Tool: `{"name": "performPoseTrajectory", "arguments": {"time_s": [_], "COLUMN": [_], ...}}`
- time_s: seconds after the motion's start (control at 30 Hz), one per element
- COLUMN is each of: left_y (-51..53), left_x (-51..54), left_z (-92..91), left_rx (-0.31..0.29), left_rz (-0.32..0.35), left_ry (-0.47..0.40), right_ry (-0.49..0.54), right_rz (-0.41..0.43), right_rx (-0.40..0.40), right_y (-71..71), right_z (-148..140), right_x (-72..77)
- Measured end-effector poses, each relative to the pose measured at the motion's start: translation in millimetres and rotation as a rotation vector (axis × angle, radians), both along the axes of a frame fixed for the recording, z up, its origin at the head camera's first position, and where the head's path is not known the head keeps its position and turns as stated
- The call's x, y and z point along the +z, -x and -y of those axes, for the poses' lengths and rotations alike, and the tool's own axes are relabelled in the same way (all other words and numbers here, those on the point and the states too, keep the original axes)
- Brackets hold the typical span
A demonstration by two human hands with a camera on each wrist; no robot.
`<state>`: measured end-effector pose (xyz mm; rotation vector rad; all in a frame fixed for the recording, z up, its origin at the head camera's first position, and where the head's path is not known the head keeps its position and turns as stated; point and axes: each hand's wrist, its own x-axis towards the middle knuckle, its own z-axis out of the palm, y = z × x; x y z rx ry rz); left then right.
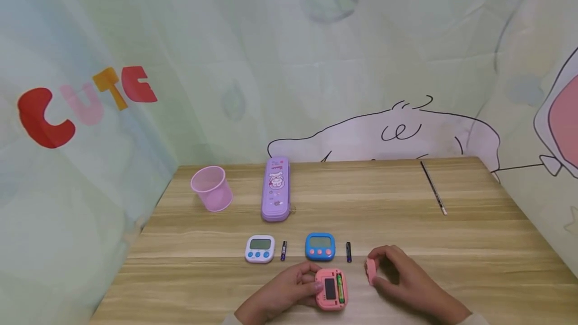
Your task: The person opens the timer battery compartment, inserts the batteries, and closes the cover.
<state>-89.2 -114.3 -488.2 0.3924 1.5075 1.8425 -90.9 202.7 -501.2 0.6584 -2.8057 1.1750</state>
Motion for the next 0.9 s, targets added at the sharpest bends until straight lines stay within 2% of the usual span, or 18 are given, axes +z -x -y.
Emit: {"name": "performPoseTrajectory", "arguments": {"time_s": [0.27,0.4,0.6,0.9], "left_y": [0.0,-0.5,0.3,0.5], "left_x": [-0.3,-1.1,0.9,1.5], "left_z": [-1.0,-1.8,-1.4,-0.5], "left_rx": [0.001,0.003,0.004,0.001], "left_rz": [0.02,0.032,0.007,0.008], "left_ry": [0.008,0.02,0.014,-0.006], "right_ry": [0.051,0.113,0.183,0.217], "right_rz": [-0.05,-0.034,-0.007,-0.003], "right_rx": [0.033,0.05,0.042,0.056], "right_y": [0.8,0.9,2.4,3.7], "right_z": [-1.7,-1.8,-1.1,-0.1], "right_x": [-2.8,-3.5,-1.4,0.4]}}
